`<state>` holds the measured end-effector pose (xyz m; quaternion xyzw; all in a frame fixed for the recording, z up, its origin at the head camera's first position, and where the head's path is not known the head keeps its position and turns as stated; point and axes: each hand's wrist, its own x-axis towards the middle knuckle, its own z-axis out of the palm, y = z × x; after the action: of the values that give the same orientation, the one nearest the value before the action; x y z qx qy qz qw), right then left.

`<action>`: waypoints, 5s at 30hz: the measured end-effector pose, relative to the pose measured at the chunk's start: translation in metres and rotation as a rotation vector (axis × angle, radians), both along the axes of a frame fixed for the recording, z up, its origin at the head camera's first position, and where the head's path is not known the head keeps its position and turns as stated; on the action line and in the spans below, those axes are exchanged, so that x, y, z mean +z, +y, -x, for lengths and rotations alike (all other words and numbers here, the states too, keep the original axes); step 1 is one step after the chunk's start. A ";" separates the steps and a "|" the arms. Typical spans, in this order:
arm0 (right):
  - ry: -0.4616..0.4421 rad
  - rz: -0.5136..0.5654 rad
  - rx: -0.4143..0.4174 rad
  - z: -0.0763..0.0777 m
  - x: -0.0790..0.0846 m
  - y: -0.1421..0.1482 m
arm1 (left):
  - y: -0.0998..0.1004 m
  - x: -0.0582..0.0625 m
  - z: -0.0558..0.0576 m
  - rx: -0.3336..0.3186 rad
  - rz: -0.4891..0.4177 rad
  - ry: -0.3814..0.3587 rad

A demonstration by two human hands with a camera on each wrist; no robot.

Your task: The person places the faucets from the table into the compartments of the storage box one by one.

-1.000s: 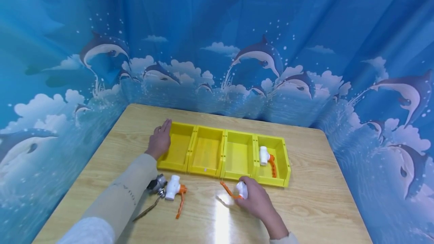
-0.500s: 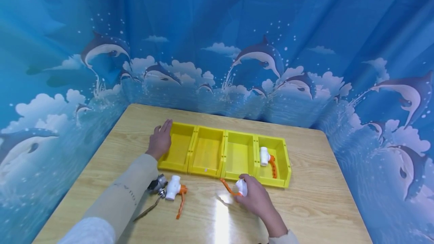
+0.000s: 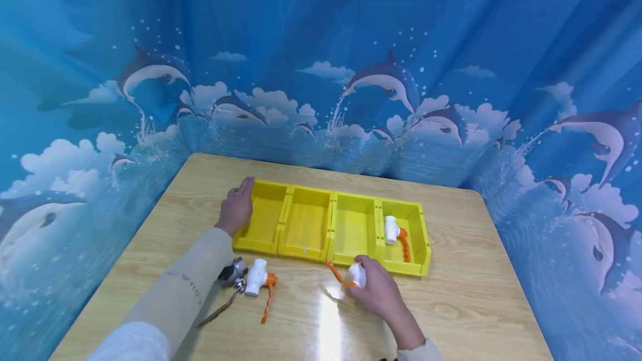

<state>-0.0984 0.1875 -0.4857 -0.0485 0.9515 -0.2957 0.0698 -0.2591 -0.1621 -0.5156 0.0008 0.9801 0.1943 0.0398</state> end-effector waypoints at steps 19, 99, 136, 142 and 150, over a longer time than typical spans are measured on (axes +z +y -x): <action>-0.019 0.107 -0.071 0.007 -0.002 -0.007 | 0.001 -0.001 0.001 0.024 0.021 0.010; -0.006 0.211 -0.223 0.045 0.020 -0.022 | -0.006 -0.005 -0.003 0.057 -0.029 0.018; 0.022 0.335 -0.291 0.059 0.017 -0.011 | 0.004 -0.006 -0.002 0.027 -0.071 0.045; 0.025 0.352 -0.300 0.066 0.018 -0.012 | -0.001 -0.008 0.002 0.018 -0.039 0.066; 0.017 0.330 -0.310 0.075 0.020 -0.013 | 0.000 -0.008 0.003 0.037 -0.044 0.071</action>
<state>-0.1738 0.1749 -0.4654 0.0852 0.8868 -0.4541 0.0067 -0.2620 -0.1622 -0.5236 -0.0095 0.9762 0.2165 0.0015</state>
